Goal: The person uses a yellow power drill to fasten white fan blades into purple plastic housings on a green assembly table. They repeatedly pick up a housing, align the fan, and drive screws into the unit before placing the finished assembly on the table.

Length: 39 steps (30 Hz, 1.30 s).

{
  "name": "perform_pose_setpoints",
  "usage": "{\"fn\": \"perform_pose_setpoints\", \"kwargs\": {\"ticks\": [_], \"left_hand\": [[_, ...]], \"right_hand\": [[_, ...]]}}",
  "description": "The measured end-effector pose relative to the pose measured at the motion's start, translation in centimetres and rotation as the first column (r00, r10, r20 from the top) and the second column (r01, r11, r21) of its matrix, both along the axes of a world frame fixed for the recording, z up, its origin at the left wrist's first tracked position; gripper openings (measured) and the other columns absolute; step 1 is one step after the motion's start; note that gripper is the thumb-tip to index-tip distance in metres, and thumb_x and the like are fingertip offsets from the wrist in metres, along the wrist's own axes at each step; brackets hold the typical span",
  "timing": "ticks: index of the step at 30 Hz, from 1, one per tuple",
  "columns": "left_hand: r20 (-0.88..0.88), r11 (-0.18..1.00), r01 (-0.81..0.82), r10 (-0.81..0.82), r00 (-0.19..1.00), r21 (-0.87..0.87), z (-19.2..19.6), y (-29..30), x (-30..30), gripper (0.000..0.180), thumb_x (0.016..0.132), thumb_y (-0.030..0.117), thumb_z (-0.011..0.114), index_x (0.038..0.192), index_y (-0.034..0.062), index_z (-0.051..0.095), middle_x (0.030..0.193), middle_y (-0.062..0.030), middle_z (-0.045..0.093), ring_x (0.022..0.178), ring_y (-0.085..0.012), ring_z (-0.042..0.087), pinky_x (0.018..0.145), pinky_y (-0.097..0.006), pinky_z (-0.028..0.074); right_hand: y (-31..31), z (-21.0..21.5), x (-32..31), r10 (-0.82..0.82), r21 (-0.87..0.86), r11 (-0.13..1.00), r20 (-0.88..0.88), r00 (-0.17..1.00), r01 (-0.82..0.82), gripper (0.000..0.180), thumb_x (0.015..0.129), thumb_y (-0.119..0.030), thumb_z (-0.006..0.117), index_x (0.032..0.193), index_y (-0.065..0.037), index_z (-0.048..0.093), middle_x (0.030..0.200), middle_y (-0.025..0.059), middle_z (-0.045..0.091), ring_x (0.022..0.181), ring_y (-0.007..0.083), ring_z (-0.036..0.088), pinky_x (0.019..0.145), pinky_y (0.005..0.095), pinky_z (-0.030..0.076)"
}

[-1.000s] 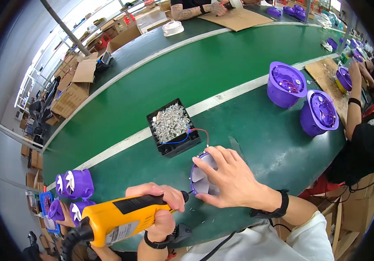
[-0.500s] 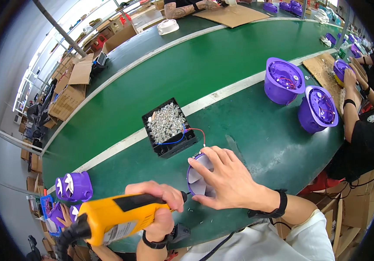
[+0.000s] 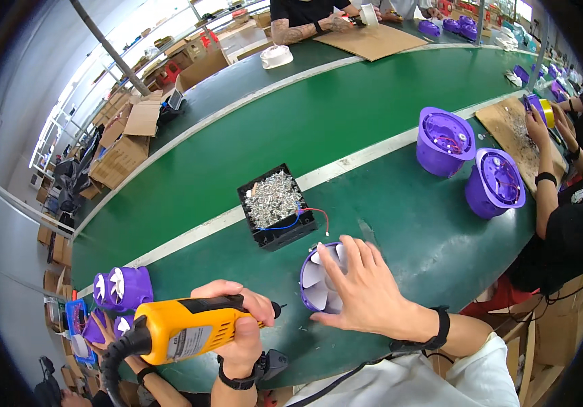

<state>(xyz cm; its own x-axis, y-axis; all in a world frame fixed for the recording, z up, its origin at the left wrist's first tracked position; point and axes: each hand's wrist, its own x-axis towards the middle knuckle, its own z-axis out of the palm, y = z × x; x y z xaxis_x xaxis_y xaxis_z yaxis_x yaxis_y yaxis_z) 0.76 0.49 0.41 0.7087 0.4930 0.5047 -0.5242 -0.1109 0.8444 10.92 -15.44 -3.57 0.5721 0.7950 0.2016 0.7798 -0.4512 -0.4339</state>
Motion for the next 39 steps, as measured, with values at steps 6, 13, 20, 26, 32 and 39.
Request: {"fn": "perform_pose_setpoints", "kwargs": {"ticks": [6,13,20,26,32,39], "left_hand": [[0.059,1.0,-0.014,0.015,0.998,-0.015,-0.4,0.8,-0.7,0.049,0.085,0.034,0.066,0.107,0.0013,0.036,0.061,-0.0066,0.051,0.047,-0.0167,0.051,0.046,-0.03,0.046],[0.079,0.994,0.071,-0.065,0.995,-0.082,-0.8,0.2,0.9,0.046,0.086,0.031,0.066,0.108,0.0023,0.036,0.063,-0.0071,0.052,0.049,-0.0167,0.051,0.048,-0.03,0.046],[0.073,0.98,0.15,-0.141,0.987,-0.135,-0.9,-0.5,1.5,0.045,0.086,0.028,0.066,0.108,0.0031,0.035,0.065,-0.0075,0.053,0.052,-0.0164,0.051,0.05,-0.03,0.045],[0.0,0.995,0.076,-0.076,0.997,-0.066,-0.6,-1.5,2.6,0.052,0.084,0.045,0.063,0.104,0.0056,0.037,0.058,-0.0059,0.05,0.041,-0.0177,0.049,0.04,-0.03,0.043],[-0.017,0.998,0.058,-0.058,0.998,-0.035,-0.7,-1.7,3.1,0.051,0.084,0.044,0.064,0.103,0.0052,0.037,0.057,-0.0059,0.049,0.042,-0.0177,0.049,0.04,-0.03,0.043],[-0.03,0.99,0.135,-0.136,0.99,-0.034,-1.0,-1.9,3.5,0.046,0.084,0.036,0.067,0.101,0.0049,0.038,0.059,-0.0058,0.048,0.043,-0.017,0.049,0.04,-0.03,0.042]], "right_hand": [[-1.3,2.0,2.7,0.374,-0.122,0.922,0.051,0.926,-0.366,0.091,0.064,-0.041,0.076,0.136,-0.003,0.036,0.135,0.0356,0.026,0.129,0.0484,0.025,0.107,0.0587,0.016],[0.5,-0.4,0.8,0.074,0.017,0.997,0.136,0.988,-0.077,0.089,0.061,-0.04,0.074,0.132,-0.001,0.039,0.129,0.0295,0.035,0.123,0.0431,0.034,0.104,0.0553,0.025],[-0.5,0.3,3.7,0.28,-0.026,0.96,0.119,0.953,-0.279,0.086,0.056,-0.036,0.072,0.129,-0.002,0.042,0.125,0.024,0.038,0.121,0.0384,0.036,0.102,0.0494,0.028],[-0.6,0.2,3.9,0.278,-0.025,0.961,0.122,0.953,-0.277,0.086,0.056,-0.038,0.071,0.129,-0.002,0.042,0.125,0.0239,0.038,0.121,0.0385,0.036,0.102,0.049,0.028],[-0.7,-0.1,3.9,0.274,-0.015,0.961,0.121,0.954,-0.274,0.086,0.057,-0.039,0.071,0.128,-0.002,0.042,0.125,0.0245,0.039,0.122,0.039,0.035,0.102,0.0497,0.028],[-0.7,-0.1,3.9,0.276,-0.017,0.961,0.112,0.955,-0.276,0.085,0.058,-0.039,0.071,0.129,-0.003,0.043,0.126,0.0246,0.039,0.122,0.0384,0.035,0.102,0.05,0.028]]}}
